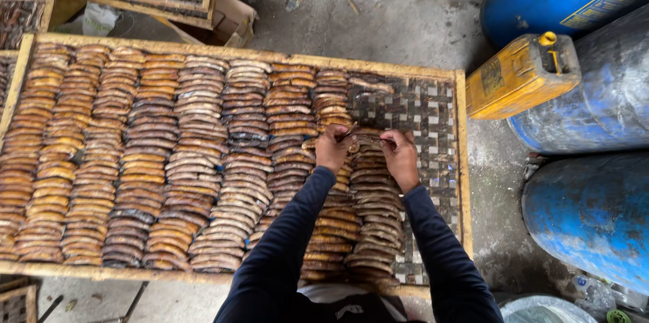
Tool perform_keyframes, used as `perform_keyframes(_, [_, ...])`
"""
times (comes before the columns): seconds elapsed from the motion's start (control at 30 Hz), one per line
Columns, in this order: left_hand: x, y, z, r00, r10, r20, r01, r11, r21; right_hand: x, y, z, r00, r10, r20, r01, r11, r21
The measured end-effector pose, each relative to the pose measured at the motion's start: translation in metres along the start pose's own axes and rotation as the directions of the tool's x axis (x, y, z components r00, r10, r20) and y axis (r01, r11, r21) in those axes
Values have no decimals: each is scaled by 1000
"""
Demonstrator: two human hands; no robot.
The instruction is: The person arranges dried banana pieces in neat rows on a woven bamboo drying tray, picking up bananas from a pile and placing them one at a time to fill the empty section of the tray. They occasionally turn or reposition pieces to keep the rows aligned.
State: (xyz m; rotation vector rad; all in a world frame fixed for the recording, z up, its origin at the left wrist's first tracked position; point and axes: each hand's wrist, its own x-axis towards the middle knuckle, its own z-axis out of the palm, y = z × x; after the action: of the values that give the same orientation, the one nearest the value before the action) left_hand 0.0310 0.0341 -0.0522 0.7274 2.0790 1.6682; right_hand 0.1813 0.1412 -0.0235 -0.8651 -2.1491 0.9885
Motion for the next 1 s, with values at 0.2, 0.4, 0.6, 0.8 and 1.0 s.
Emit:
perform_keyframes(0.2, [52,22,50,996,-59,70,39,963,266,57,28,-10,997,-53,-48,47,993,-104])
perform_keyframes(0.4, [53,15,61,987,-93,130,21,881,472,57,44,-8,987,-157,-17,151,969,-195])
perform_keyframes(0.6, [55,5,62,993,-28,116,-25,902,431,51,57,-6,992,-116,-45,106,979,-175])
perform_keyframes(0.8, [59,-6,51,981,-39,189,-15,962,274,51,66,-5,993,24,-116,-31,998,-52])
perform_keyframes(1.0, [59,-1,51,949,-116,294,53,976,212,65,48,-1,991,53,127,-49,998,-38])
